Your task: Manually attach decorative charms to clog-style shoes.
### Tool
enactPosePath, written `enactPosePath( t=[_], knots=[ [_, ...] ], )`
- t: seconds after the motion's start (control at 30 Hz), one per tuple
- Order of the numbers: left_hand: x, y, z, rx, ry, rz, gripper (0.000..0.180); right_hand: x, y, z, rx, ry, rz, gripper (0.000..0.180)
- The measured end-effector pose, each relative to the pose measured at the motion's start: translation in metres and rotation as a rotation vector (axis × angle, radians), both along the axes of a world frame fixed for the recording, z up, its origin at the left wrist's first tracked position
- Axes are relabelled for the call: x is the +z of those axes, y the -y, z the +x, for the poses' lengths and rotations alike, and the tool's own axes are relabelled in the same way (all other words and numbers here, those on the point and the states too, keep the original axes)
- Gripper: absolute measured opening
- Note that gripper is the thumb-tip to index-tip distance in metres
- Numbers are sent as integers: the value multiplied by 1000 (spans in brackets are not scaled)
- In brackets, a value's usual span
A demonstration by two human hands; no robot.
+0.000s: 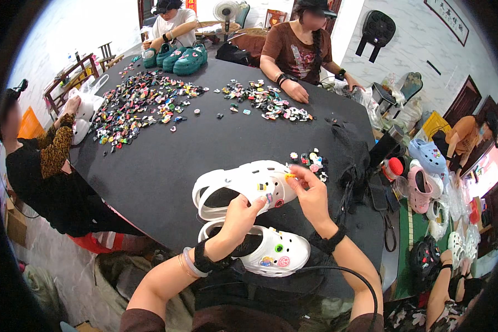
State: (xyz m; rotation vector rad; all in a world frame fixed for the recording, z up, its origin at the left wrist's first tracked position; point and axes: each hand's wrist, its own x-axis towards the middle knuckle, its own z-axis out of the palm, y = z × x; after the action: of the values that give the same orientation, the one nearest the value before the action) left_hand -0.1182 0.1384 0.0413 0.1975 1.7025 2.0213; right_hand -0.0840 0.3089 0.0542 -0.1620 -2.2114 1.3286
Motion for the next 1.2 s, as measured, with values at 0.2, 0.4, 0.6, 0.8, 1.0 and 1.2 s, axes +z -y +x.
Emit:
enactPosePath(
  t=[0.2,0.4,0.6,0.8,1.0,1.2],
  knots=[
    [-5,0,-2,-23,-16,65,26,-3,-3,-3,125,36,150,16],
    [0,2,2,-37,-16,18,27,-3,-10,-11,215,129,24,15],
    [16,3,3,-49,-3,-126,31,12,-14,-15,189,77,503,14],
    [5,3,0,-60,12,-14,30,12,-16,-19,190,79,530,10],
    [-11,2,-2,-68,-32,-77,28,29,-13,-29,152,299,672,66],
    [0,5,-1,-102,-86,-263,27,52,-19,-55,427,497,864,64]
  ],
)
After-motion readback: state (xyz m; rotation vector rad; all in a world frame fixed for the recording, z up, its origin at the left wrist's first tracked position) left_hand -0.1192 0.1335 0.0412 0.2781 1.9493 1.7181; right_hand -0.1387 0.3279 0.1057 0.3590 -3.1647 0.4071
